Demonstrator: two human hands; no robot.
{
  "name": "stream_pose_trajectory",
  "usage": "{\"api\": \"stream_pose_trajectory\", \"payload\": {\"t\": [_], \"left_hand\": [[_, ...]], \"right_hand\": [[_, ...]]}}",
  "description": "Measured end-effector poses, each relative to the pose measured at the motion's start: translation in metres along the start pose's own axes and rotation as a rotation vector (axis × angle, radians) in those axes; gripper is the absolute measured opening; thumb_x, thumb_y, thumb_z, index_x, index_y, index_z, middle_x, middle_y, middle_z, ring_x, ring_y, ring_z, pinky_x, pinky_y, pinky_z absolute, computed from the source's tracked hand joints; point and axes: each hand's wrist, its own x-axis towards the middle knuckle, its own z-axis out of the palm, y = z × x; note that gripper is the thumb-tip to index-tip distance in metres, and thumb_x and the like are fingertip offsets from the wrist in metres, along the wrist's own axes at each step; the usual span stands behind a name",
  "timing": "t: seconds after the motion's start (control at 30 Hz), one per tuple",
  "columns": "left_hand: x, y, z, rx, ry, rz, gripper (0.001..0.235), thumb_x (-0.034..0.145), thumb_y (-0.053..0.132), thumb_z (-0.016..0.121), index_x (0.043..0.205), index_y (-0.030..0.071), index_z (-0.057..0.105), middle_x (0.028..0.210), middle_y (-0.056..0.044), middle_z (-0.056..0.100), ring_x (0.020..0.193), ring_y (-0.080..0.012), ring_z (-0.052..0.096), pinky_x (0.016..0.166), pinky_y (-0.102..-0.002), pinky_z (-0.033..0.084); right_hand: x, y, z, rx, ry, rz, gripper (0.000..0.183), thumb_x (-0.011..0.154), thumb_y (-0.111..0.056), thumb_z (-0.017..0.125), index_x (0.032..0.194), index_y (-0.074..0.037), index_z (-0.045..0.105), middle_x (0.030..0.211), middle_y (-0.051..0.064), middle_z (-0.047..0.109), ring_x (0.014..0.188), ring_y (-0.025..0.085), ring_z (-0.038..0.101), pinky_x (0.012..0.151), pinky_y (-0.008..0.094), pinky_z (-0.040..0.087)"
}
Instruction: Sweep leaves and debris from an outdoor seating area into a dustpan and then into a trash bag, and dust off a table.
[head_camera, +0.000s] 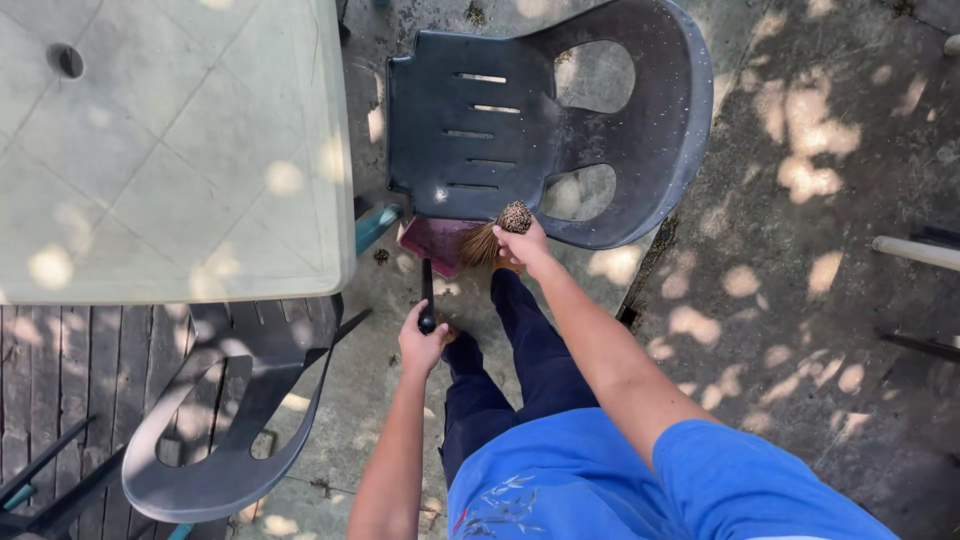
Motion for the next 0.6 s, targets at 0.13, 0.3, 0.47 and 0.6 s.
{"api": "stream_pose_trajectory", "payload": {"t": [0.13, 0.3, 0.47, 0.6], "left_hand": [[0.015, -0.028, 0.007, 0.037, 0.062, 0.001, 0.075, 0.075, 0.019, 0.088, 0.145, 0.026, 0.061, 0.135, -0.017, 0.065, 0.126, -0.0349, 0.063, 0.103, -0.041, 0.054], [0.048, -0.072, 0.019, 0.237, 0.243, 0.005, 0.075, 0.068, 0.030, 0.091, 0.137, 0.019, 0.064, 0.136, -0.014, 0.060, 0.133, -0.0342, 0.058, 0.112, -0.047, 0.049], [0.047, -0.083, 0.010, 0.374, 0.303, -0.020, 0.080, 0.067, 0.037, 0.089, 0.139, 0.023, 0.059, 0.150, -0.009, 0.049, 0.147, -0.0328, 0.041, 0.117, -0.057, 0.040], [0.020, -0.072, -0.005, 0.367, 0.351, 0.049, 0.070, 0.071, 0.032, 0.085, 0.136, 0.024, 0.060, 0.156, -0.010, 0.046, 0.154, -0.0378, 0.032, 0.119, -0.068, 0.031]], "right_hand": [[-0.012, 0.005, -0.003, -0.009, -0.026, -0.003, 0.058, 0.080, -0.034, 0.090, 0.118, -0.013, 0.051, 0.082, 0.004, 0.075, 0.059, 0.013, 0.074, 0.053, 0.025, 0.061], [-0.006, 0.027, -0.005, -0.076, 0.081, 0.009, 0.092, 0.069, -0.023, 0.095, 0.144, -0.009, 0.042, 0.080, 0.004, 0.074, 0.058, 0.014, 0.073, 0.051, 0.023, 0.060], [-0.001, 0.052, -0.013, -0.075, 0.064, -0.066, 0.105, 0.070, -0.022, 0.095, 0.155, -0.005, 0.034, 0.087, 0.006, 0.074, 0.062, 0.013, 0.074, 0.052, 0.023, 0.061], [-0.021, 0.070, -0.019, -0.098, 0.032, -0.110, 0.097, 0.074, -0.023, 0.093, 0.150, 0.006, 0.040, 0.092, 0.005, 0.076, 0.061, 0.010, 0.072, 0.056, 0.024, 0.059]]}}
